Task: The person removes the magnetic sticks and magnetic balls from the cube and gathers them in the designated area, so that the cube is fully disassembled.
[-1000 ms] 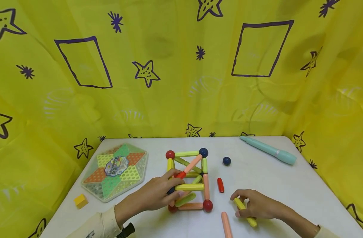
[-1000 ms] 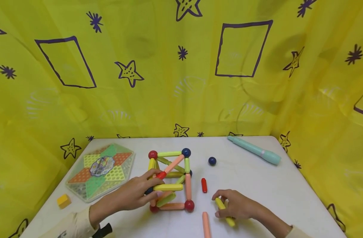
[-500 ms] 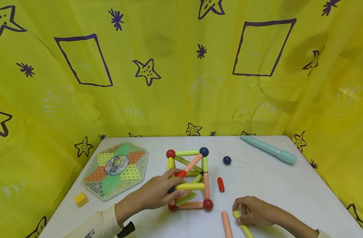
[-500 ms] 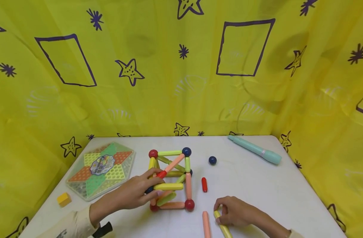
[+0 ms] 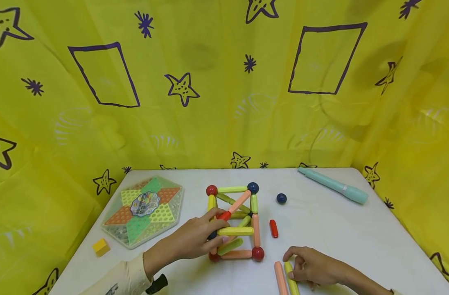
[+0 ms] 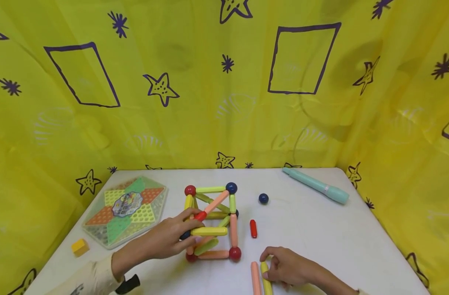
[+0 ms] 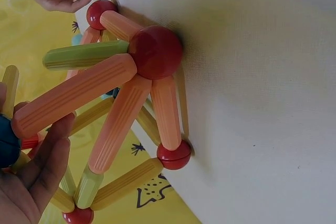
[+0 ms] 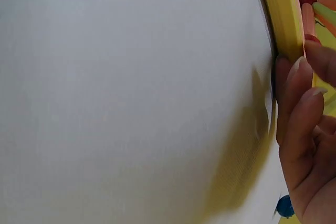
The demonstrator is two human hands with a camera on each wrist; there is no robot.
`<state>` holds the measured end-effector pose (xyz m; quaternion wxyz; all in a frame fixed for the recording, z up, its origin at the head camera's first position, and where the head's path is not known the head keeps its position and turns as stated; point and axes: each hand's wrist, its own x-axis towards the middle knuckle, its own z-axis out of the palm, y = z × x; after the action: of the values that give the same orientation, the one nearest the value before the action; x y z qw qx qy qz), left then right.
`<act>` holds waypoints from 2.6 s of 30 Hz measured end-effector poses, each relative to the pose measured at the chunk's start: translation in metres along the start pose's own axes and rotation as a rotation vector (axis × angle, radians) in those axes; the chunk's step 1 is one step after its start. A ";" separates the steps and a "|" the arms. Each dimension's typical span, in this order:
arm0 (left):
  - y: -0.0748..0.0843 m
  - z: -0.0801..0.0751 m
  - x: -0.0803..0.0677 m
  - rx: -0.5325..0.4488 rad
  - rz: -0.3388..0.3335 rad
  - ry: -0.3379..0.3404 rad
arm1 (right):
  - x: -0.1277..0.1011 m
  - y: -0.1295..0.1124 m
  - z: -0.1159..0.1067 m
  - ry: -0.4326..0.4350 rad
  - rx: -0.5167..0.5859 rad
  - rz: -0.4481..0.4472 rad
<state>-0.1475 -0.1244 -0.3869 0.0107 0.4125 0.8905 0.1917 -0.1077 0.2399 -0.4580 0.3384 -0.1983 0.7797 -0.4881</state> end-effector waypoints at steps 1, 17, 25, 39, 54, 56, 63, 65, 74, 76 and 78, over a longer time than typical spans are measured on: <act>0.000 0.000 0.000 0.003 0.004 0.003 | 0.000 0.000 0.000 0.004 0.003 -0.004; 0.001 0.000 0.001 -0.003 -0.016 -0.003 | -0.002 -0.009 0.001 0.062 0.026 0.009; 0.000 0.000 0.000 -0.009 -0.011 -0.006 | 0.007 -0.043 -0.015 0.122 -0.085 -0.083; -0.002 0.001 0.000 -0.030 -0.003 -0.010 | 0.057 -0.112 0.010 0.173 -0.219 -0.303; -0.004 -0.002 -0.001 -0.033 0.009 -0.020 | 0.073 -0.119 0.019 0.194 -0.301 -0.329; -0.004 -0.003 -0.002 -0.016 0.023 -0.017 | 0.074 -0.119 0.019 0.190 -0.305 -0.330; -0.008 -0.014 -0.005 0.032 0.061 -0.052 | 0.073 -0.122 0.019 0.171 -0.301 -0.309; -0.009 -0.021 -0.005 0.042 0.059 -0.046 | 0.073 -0.122 0.019 0.162 -0.294 -0.295; -0.037 -0.039 0.015 0.028 -0.045 0.267 | 0.074 -0.124 0.021 0.150 -0.323 -0.301; -0.047 -0.037 0.023 -0.030 -0.094 0.302 | 0.077 -0.125 0.023 0.155 -0.334 -0.310; -0.056 -0.033 0.030 -0.113 -0.149 0.301 | 0.080 -0.126 0.026 0.163 -0.339 -0.307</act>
<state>-0.2145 -0.1461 -0.3714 -0.0853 0.3107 0.8980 0.2997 -0.1466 0.1166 -0.3796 0.1580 -0.3284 0.8359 -0.4105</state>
